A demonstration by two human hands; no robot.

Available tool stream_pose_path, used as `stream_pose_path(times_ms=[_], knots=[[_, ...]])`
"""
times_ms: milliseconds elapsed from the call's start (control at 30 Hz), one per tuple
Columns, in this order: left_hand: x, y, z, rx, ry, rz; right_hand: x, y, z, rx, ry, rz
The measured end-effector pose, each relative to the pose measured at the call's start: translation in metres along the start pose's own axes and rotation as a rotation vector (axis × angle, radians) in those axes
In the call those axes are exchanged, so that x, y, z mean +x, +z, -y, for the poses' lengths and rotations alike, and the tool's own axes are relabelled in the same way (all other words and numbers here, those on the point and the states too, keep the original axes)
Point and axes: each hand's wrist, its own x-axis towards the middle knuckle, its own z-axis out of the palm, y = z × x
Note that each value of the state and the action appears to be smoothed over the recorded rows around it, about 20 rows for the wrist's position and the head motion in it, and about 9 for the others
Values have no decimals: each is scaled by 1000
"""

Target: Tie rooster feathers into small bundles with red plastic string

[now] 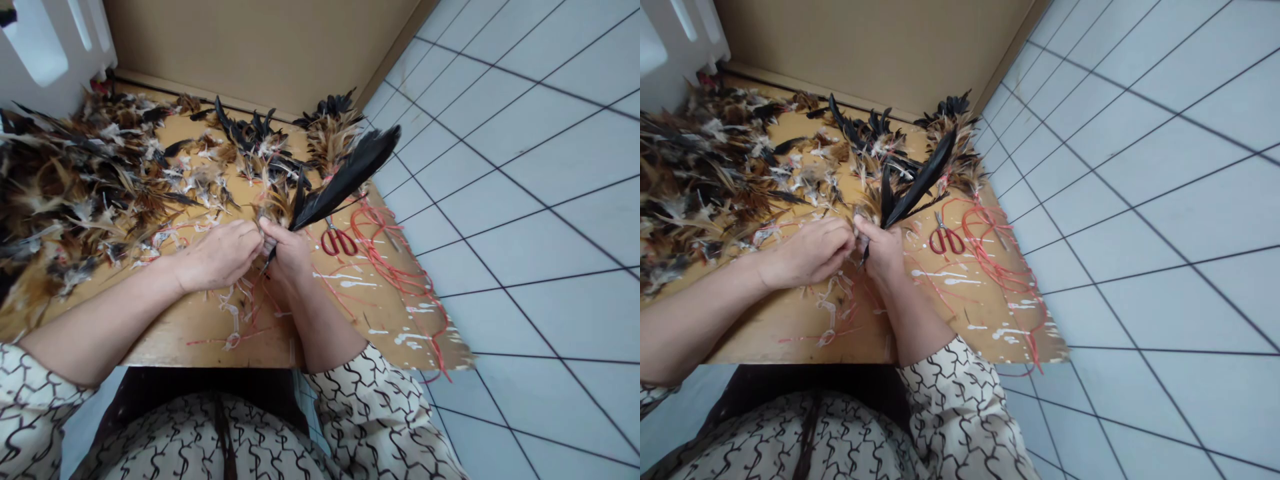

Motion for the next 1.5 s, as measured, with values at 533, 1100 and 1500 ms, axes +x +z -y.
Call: stream_pose_path(times_ms=[533,1100,1500], knots=[[0,5,-10,-273,-29,211,12,-9,16,33,59,-8],[6,-4,2,-1104,-796,-147,5,-4,2,17,-8,-40],[11,-5,2,-1420,-959,-181,3,-2,-6,-70,-149,31]])
